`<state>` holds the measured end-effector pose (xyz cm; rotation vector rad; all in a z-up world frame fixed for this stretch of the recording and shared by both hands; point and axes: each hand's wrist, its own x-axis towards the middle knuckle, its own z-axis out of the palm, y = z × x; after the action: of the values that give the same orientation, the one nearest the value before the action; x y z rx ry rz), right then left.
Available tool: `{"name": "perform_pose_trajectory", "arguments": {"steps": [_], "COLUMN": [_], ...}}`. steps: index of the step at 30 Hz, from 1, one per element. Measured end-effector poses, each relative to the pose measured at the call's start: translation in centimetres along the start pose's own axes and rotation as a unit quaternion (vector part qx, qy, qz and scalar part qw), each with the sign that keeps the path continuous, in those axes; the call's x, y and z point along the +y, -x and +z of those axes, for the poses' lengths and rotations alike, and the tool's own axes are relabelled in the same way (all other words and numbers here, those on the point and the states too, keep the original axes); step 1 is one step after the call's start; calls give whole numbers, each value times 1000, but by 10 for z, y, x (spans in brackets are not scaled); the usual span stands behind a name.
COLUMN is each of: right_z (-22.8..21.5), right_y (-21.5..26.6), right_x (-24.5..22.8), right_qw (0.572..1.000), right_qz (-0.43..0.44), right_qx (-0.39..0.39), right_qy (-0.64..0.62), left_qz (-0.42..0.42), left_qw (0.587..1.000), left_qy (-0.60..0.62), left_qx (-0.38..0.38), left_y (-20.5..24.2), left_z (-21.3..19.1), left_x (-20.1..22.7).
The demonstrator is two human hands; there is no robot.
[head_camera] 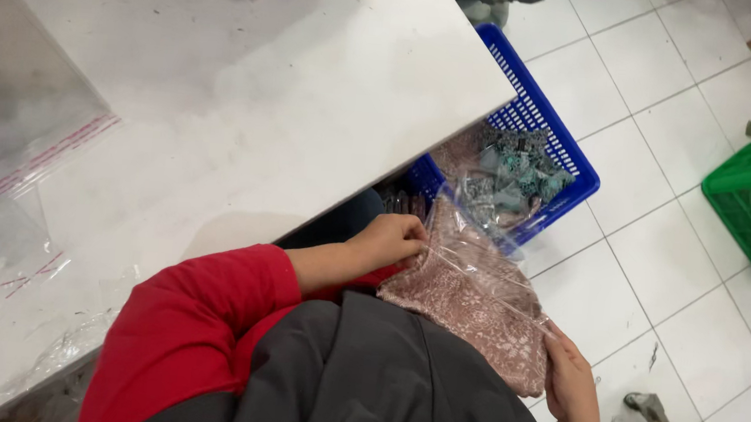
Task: The person folds patterned cloths and places them into clear plastic bags on a white table. They smooth the cloths inside the bags and then place the packaged items into a blue basket.
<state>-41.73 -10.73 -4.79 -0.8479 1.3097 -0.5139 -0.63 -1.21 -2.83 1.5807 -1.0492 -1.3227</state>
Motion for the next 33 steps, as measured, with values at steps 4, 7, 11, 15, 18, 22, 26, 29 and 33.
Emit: {"name": "perform_pose_trajectory", "arguments": {"steps": [4,7,11,15,18,22,26,29,33], "right_z": [-20,-22,-12,1,12,9,0,-2,15], "right_y": [-13,-23,-32,-30,-32,-22,-11,-3,-3], "right_x": [31,40,38,28,13,-24,-80,-119,-161], "right_qw": [999,997,993,994,993,995,992,988,981], "right_qz": [48,58,100,103,94,42,-19,-43,-88], "right_qx": [-13,-41,-51,-43,-31,-34,-65,-81,-90], "right_qy": [10,29,38,24,62,88,105,123,147], "left_qz": [61,37,17,36,54,84,93,136,188], "left_qw": [987,982,976,979,978,978,988,969,970], "left_qy": [-146,-182,-215,-198,-194,-181,-110,-194,-145], "left_qx": [30,25,31,43,50,60,48,66,59], "left_y": [-25,-34,-35,-26,-22,-11,1,4,9], "left_z": [10,6,0,-4,-12,-21,-42,-54,-68], "left_x": [-43,-63,-71,-63,-43,-5,38,66,99]}}
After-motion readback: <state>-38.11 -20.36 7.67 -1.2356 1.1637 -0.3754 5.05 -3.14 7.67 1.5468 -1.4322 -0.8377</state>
